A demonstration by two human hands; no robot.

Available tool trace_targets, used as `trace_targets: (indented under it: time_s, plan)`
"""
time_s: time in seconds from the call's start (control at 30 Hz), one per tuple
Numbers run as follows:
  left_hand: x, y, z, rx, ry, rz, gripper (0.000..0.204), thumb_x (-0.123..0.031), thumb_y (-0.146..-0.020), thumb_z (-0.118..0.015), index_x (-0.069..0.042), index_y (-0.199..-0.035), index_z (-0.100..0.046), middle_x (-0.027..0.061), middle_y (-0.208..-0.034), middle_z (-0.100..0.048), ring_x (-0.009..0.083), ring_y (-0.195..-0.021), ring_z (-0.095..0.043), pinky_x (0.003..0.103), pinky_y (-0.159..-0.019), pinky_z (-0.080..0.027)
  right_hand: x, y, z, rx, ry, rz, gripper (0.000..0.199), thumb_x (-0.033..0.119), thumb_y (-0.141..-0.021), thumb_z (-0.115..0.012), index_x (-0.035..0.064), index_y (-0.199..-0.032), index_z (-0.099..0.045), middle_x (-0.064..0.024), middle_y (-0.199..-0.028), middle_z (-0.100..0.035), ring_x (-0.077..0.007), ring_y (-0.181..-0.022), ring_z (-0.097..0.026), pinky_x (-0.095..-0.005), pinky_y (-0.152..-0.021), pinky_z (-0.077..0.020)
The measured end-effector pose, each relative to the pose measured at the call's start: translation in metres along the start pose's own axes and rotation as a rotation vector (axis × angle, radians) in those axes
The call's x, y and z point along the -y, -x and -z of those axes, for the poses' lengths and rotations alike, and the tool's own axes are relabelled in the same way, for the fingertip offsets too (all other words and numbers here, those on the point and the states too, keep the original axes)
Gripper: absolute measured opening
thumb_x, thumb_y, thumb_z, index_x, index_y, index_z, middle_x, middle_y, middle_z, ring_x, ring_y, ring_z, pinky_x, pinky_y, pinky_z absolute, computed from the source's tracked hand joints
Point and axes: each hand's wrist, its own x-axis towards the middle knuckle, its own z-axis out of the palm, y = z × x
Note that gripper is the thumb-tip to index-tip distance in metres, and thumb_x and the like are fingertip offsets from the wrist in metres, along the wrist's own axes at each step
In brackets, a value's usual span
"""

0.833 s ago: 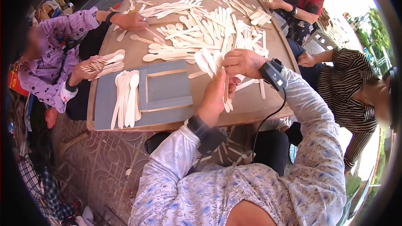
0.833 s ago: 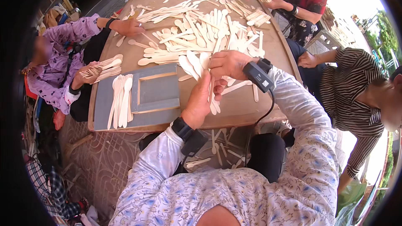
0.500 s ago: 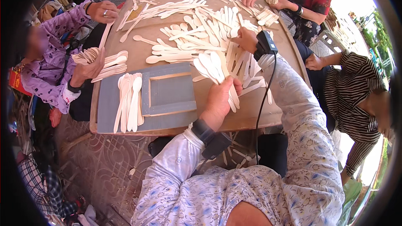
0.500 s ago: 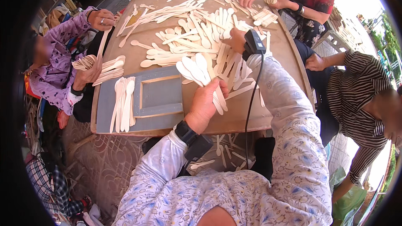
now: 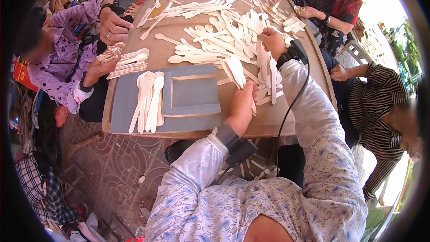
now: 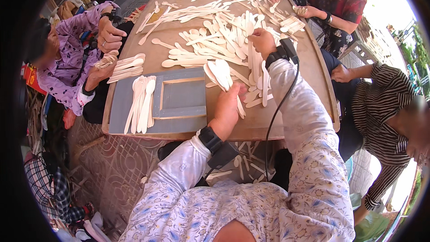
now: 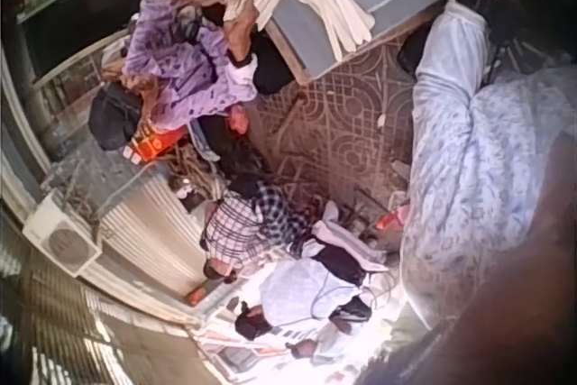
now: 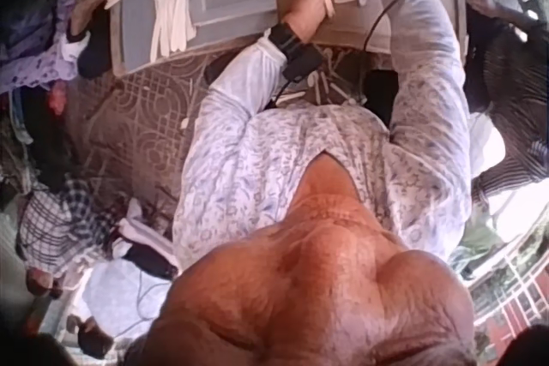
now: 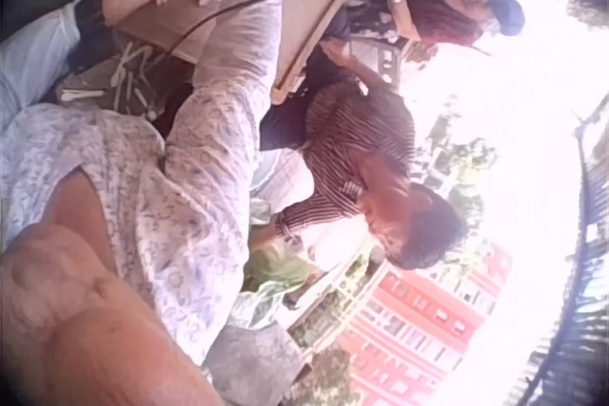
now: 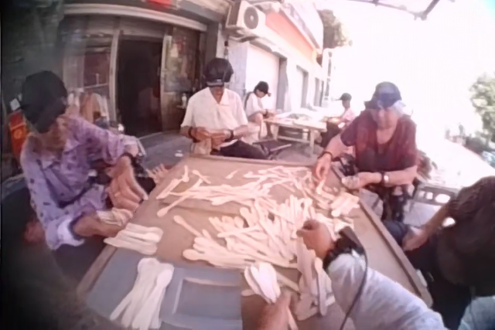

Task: Sorting and aligning wooden disposable spoons on a table.

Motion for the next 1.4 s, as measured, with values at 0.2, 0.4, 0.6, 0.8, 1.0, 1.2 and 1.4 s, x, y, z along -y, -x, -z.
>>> trace_targets:
  time_s: [0.2,0.4,0.6,0.8,1.0,1.2,1.4]
  plan:
    - [-0.024,0.01,-0.008,0.162,0.198,-0.04,0.016,-0.02,-0.086,-0.048,-0.007,-0.095,-0.052,0.0033,-0.077,-0.054,0.0135,-0.069,-0.052,0.027,-0.061,-0.041,0.047,0.098,-0.01,0.585,-0.018,-0.212,0.008,0.008,-0.078,-0.059,0.0073,-0.085,-0.054,0.0042,-0.067,-0.052,-0.003,-0.053,-0.048,-0.017,-0.043,-0.0354]
    - [-0.03,0.01,-0.01,0.134,0.281,0.113,0.015,-0.015,-0.084,-0.052,-0.015,-0.077,-0.039,-0.0045,-0.058,-0.033,0.0075,-0.047,-0.03,0.025,-0.044,-0.029,0.011,0.024,-0.017,0.265,0.619,0.26,0.029,0.029,-0.079,-0.059,0.0009,-0.086,-0.058,-0.0063,-0.074,-0.058,-0.015,-0.062,-0.056,-0.0293,-0.057,-0.0449]
    - [-0.037,0.009,-0.009,0.117,0.247,0.188,0.008,-0.015,-0.083,-0.054,-0.013,-0.083,-0.046,-0.0044,-0.054,-0.032,0.0078,-0.044,-0.03,0.024,-0.043,-0.027,-0.006,-0.016,-0.04,0.231,1.16,0.151,0.031,0.032,-0.067,-0.065,0.0047,-0.082,-0.059,-0.0129,-0.073,-0.061,-0.0255,-0.069,-0.06,-0.0346,-0.061,-0.0459]
    - [-0.029,0.008,-0.01,0.206,0.053,0.125,0.007,-0.017,-0.084,-0.053,-0.01,-0.083,-0.052,-0.0015,-0.059,-0.042,0.0092,-0.049,-0.039,0.025,-0.045,-0.034,-0.024,-0.008,-0.02,0.149,0.736,0.25,0.019,0.021,-0.074,-0.062,0.0043,-0.078,-0.055,-0.0083,-0.067,-0.057,-0.0185,-0.066,-0.057,-0.0299,-0.059,-0.0442]
    - [-0.014,0.001,-0.01,0.046,-0.268,-0.468,0.012,-0.014,-0.084,-0.052,-0.004,-0.089,-0.056,0.002,-0.067,-0.055,0.0131,-0.058,-0.051,0.026,-0.055,-0.043,0.016,0.038,0.023,0.286,0.595,0.461,0.011,0.014,-0.078,-0.059,0.0041,-0.08,-0.055,-0.0064,-0.067,-0.057,-0.0147,-0.063,-0.055,-0.0283,-0.059,-0.0434]
    - [-0.023,0.0,-0.002,0.152,-0.747,-0.844,0.015,-0.009,-0.084,-0.05,-0.003,-0.096,-0.056,0.0052,-0.068,-0.057,0.021,-0.06,-0.054,0.032,-0.059,-0.044,0.091,0.1,0.024,0.891,0.552,-0.007,0.02,0.028,-0.083,-0.056,0.008,-0.084,-0.06,0.0005,-0.068,-0.059,-0.008,-0.055,-0.055,-0.0197,-0.048,-0.0417]
    - [-0.016,0.005,-0.013,0.062,-0.164,0.005,0.011,-0.014,-0.084,-0.05,-0.004,-0.087,-0.052,-0.0016,-0.057,-0.045,0.0106,-0.049,-0.044,0.028,-0.046,-0.037,-0.001,0.024,0.029,0.249,0.968,0.133,0.048,0.044,-0.076,-0.057,-0.0033,-0.074,-0.062,-0.0145,-0.059,-0.059,-0.0217,-0.056,-0.059,-0.0319,-0.051,-0.0458]
